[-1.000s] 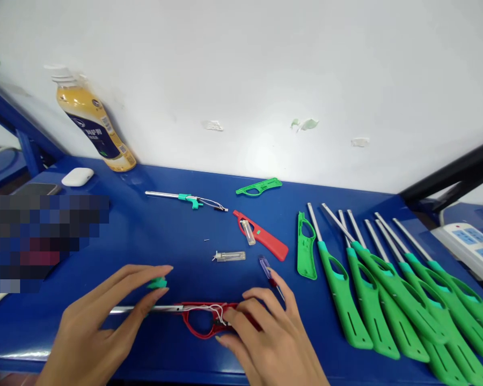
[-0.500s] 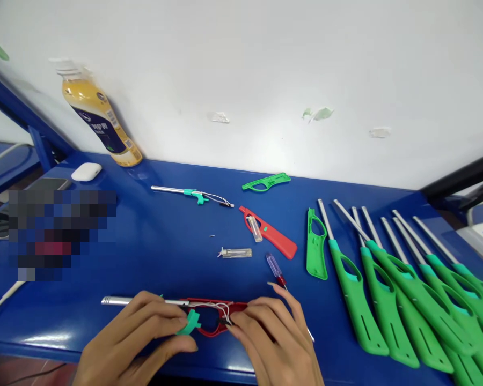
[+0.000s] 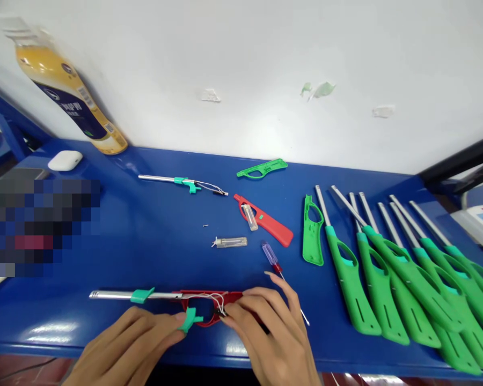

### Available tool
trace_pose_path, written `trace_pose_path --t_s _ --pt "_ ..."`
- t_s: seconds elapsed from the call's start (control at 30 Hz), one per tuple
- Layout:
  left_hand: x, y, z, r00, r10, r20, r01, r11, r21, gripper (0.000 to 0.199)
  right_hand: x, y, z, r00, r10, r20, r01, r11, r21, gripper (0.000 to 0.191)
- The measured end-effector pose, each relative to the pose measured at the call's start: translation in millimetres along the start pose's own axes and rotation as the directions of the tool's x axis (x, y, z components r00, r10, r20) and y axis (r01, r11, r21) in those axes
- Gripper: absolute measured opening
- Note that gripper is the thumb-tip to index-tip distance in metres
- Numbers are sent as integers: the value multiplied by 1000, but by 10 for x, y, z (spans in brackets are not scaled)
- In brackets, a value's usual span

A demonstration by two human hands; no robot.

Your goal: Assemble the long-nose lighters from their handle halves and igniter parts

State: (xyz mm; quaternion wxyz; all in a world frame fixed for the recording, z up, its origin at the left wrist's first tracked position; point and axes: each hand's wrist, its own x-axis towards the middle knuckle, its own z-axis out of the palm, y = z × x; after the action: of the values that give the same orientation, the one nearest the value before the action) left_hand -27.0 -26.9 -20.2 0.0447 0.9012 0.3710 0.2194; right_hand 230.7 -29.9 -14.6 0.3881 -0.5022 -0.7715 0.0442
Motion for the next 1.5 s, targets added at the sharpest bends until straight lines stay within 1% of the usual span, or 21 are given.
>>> trace_pose_path --t_s 0.1,0.2,0.23,0.33,0.4,0.57,0.67,0.73,0.8,0.87,0.93,1.07,1.17,1.37,1.5 --pt "1 -17 70 998 -55 10 55 997 -50 44 2 -1 6 1000 -7 8 7 1000 1 16" --pt "-1 -30 113 995 -91 48 93 994 -48 54 0 10 -6 1000 -15 11 15 1000 -4 14" --pt "-3 -32 108 995 -75 60 78 996 -42 54 -2 14 -11 1000 -15 10 15 1000 -7 14" --pt "0 -34 52 996 14 87 -16 1000 16 43 -11 23 -30 999 -23 41 24 999 -25 12" --pt "17 -37 14 995 36 95 -43 996 75 41 -13 23 -39 998 -22 66 24 999 -40 12" --pt "66 -50 36 999 31 38 -37 986 163 48 -8 9 -36 998 -4 55 6 999 -48 11" --pt "82 -48 52 999 5 34 -12 978 210 60 -7 6 -33 997 -8 75 11 999 -52 12" --pt "96 -46 31 999 14 51 -25 976 216 61 -3 6 -36 996 -3 90 8 998 -56 13" --pt "113 -47 0 997 26 76 -42 977 207 59 5 6 -42 996 0 91 4 999 -46 14" --pt "128 -50 -16 996 35 78 -50 981 190 57 15 4 -48 996 -6 90 9 999 -33 14" --pt "140 -48 -5 998 39 51 -47 985 169 53 23 5 -52 996 -9 93 12 1000 -26 13" --pt "177 -10 60 1000 -22 1 21 994 104 47 26 18 -48 996 14 92 -14 1000 -3 9" --pt "219 25 99 999 -32 -27 34 997 62 43 25 28 -45 996 17 93 -18 1000 6 8" --pt "260 56 148 994 -85 -64 86 996 15 42 4 28 -49 994 54 90 -55 998 7 10" --pt "257 60 195 992 -88 -93 84 996 -40 39 -8 28 -62 991 48 122 -54 998 46 8"
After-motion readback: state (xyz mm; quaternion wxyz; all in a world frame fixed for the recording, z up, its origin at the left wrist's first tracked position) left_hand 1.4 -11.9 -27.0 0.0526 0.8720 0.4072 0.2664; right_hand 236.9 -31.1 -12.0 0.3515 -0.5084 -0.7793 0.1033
